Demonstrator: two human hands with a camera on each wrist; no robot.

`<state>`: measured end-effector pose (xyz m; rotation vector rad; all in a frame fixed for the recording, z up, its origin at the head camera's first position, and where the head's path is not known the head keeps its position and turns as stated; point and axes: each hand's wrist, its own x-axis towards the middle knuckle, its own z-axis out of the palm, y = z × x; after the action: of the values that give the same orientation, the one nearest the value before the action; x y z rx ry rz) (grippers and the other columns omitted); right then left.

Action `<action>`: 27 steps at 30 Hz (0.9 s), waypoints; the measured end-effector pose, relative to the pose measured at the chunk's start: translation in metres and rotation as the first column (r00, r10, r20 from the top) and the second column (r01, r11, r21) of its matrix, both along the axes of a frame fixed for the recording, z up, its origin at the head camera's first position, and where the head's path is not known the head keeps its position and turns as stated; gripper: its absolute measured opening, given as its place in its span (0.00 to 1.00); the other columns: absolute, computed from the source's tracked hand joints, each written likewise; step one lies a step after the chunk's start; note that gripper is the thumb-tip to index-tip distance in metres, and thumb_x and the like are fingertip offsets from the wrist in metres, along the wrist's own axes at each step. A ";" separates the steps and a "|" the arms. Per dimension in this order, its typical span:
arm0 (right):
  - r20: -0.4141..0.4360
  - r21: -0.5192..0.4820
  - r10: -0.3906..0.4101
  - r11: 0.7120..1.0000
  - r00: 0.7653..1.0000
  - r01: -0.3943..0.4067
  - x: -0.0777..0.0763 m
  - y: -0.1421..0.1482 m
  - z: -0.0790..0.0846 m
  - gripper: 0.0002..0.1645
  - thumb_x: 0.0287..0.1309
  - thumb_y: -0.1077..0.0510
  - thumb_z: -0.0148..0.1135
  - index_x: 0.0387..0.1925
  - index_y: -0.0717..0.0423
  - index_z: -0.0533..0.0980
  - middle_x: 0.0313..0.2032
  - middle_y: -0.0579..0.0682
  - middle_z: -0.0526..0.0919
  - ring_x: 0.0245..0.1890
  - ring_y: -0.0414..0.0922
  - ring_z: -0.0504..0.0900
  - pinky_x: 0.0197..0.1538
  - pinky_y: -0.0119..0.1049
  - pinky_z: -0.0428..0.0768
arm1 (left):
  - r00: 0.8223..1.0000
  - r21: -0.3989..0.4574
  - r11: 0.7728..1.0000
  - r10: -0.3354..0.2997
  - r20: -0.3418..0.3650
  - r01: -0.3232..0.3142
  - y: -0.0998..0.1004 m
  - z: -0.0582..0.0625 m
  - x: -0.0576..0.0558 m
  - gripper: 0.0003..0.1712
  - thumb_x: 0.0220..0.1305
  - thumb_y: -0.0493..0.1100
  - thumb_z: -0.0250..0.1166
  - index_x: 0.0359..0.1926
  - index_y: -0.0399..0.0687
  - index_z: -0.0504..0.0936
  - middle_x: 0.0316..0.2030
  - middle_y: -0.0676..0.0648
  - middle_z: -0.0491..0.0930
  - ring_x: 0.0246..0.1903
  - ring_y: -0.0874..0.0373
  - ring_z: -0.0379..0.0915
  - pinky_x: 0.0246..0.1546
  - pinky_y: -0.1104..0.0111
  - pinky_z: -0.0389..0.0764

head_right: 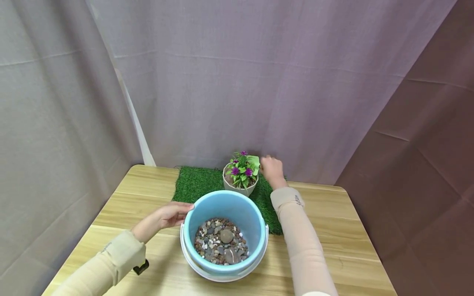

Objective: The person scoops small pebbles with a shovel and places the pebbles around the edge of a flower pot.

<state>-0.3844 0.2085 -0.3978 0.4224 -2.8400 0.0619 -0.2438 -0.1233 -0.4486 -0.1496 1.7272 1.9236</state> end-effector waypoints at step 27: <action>0.017 -0.130 -0.108 0.985 0.994 0.109 0.028 0.051 0.010 0.18 0.52 0.54 0.67 0.20 0.58 0.68 0.22 0.52 0.69 0.22 0.48 0.70 0.23 0.43 0.71 | 1.000 -0.005 1.000 0.023 -0.001 -0.023 0.000 -0.004 0.001 0.25 0.66 0.40 0.58 0.59 0.27 0.69 0.23 0.54 0.81 0.24 0.67 0.77 0.30 0.79 0.84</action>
<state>-0.3561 0.2598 -0.3882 0.2396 -2.8414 0.2284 -0.2432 -0.1228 -0.4526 -0.1707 1.7380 1.9360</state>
